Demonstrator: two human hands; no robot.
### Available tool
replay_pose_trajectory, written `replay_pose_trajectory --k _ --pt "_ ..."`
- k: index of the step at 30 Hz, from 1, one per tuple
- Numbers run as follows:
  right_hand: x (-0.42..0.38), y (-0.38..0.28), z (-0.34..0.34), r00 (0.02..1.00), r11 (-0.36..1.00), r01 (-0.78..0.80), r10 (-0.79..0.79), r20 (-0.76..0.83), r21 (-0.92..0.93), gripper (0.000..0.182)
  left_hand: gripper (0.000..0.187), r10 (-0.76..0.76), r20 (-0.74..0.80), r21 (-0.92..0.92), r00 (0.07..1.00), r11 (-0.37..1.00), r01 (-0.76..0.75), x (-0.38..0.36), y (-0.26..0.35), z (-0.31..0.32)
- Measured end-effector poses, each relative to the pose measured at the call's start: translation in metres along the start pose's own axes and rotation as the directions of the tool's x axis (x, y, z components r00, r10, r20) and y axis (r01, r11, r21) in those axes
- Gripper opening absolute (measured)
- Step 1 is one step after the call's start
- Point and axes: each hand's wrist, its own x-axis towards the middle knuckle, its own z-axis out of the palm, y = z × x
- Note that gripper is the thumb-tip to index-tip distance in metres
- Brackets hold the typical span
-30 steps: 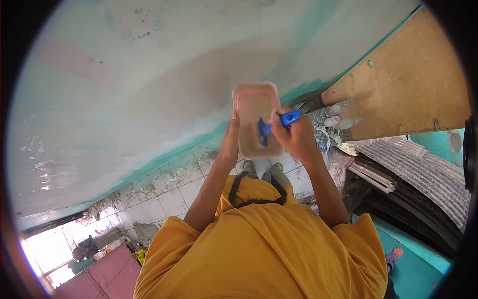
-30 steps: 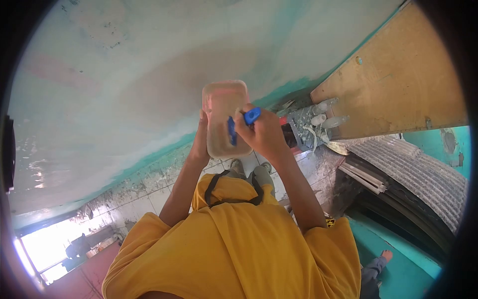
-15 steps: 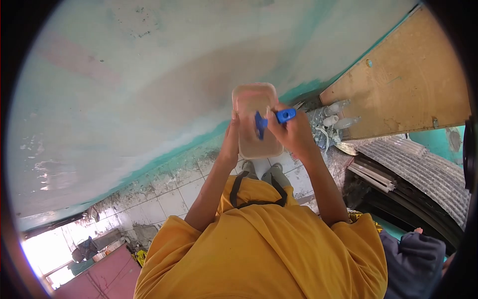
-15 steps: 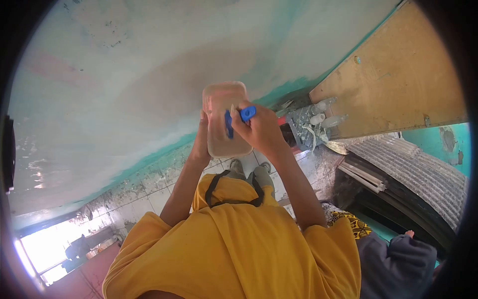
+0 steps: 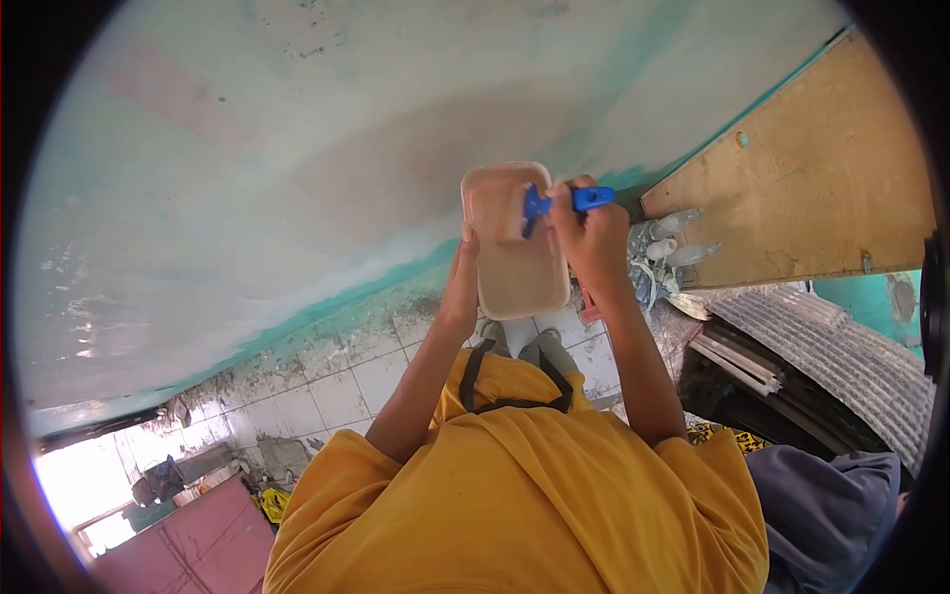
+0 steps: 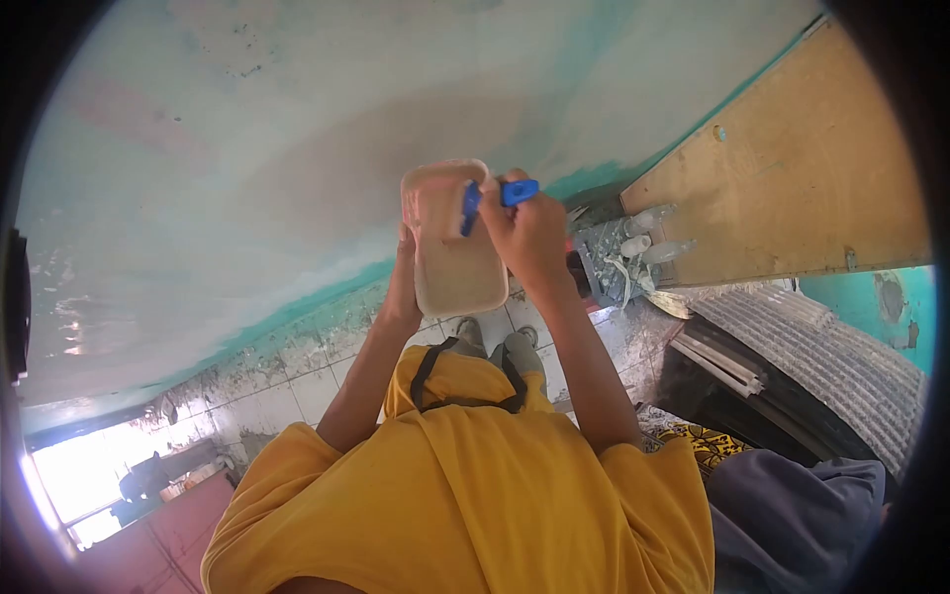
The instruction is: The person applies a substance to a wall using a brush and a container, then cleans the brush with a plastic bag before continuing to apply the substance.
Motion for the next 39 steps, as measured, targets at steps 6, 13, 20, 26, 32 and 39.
replay_pose_trajectory --k 6,13,20,26,32,39 --pt "0.0 -0.007 0.006 0.991 0.994 0.095 -0.099 0.086 0.055 0.024 0.077 0.112 0.017 -0.044 0.994 0.993 -0.111 -0.017 0.017 -0.005" --pt "0.004 -0.015 0.023 0.947 0.964 0.124 -0.186 0.263 0.235 0.023 0.078 0.185 -0.136 -0.113 0.973 0.973 -0.201 -0.034 0.017 -0.011" --pt "0.012 -0.028 0.035 0.887 0.95 0.175 -0.266 0.378 0.259 0.021 0.075 0.141 -0.279 -0.144 0.95 0.972 -0.187 -0.056 0.018 -0.001" --pt "0.018 -0.026 0.027 0.901 0.969 0.147 -0.214 0.377 0.198 0.02 0.077 0.194 -0.369 -0.095 0.909 0.965 -0.244 -0.061 0.006 0.01" --pt "0.013 -0.052 0.009 0.908 0.91 0.137 -0.274 0.318 0.391 0.018 0.08 0.191 -0.387 -0.072 0.902 0.969 -0.236 -0.066 0.001 0.027" --pt "0.015 -0.024 0.011 0.827 0.91 0.18 -0.346 0.444 0.374 0.018 0.085 0.262 -0.412 -0.004 0.873 0.957 -0.289 -0.071 -0.011 0.033"
